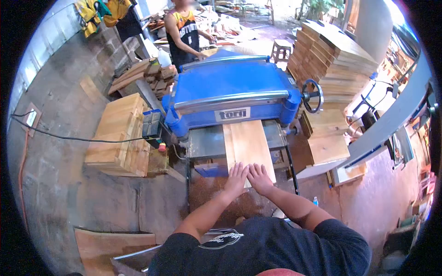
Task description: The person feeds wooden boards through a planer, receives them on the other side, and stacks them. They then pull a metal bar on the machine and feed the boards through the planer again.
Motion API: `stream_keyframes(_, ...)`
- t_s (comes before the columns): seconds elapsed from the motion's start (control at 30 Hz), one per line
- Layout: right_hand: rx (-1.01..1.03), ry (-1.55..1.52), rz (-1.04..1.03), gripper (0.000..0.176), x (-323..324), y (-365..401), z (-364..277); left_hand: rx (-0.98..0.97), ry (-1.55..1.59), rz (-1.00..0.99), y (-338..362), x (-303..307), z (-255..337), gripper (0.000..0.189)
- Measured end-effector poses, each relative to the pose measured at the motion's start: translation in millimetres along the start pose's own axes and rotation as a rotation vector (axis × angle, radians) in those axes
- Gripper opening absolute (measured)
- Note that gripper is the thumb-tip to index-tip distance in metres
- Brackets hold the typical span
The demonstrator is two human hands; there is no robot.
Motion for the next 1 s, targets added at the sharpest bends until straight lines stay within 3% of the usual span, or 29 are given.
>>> stream_keyframes(0.27,0.008,0.030,-0.072,0.062,-11,-5,1,0.004,0.009,0.009,-2,-6,-8,0.110)
stream_keyframes(0.33,0.008,0.034,-0.028,0.063,-14,-8,3,-0.029,-0.010,0.131,-3,-6,-11,0.110)
stream_keyframes(0.83,-0.015,-0.016,-0.040,0.058,-15,-9,5,0.064,0.102,0.092,-7,4,-12,0.101)
stream_keyframes(1.0,0.000,-0.045,-0.017,0.073,-16,-8,9,0.043,0.096,0.095,-5,5,-9,0.102)
Point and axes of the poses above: each hand's wrist, its own y-axis away from the middle knuckle, its own x-axis out of the back of the hand, z = x × y, the point moved 5 cm from there along -y, towards the middle knuckle, and after that the axes turned 9 degrees about -x, right-handed, at the moved point
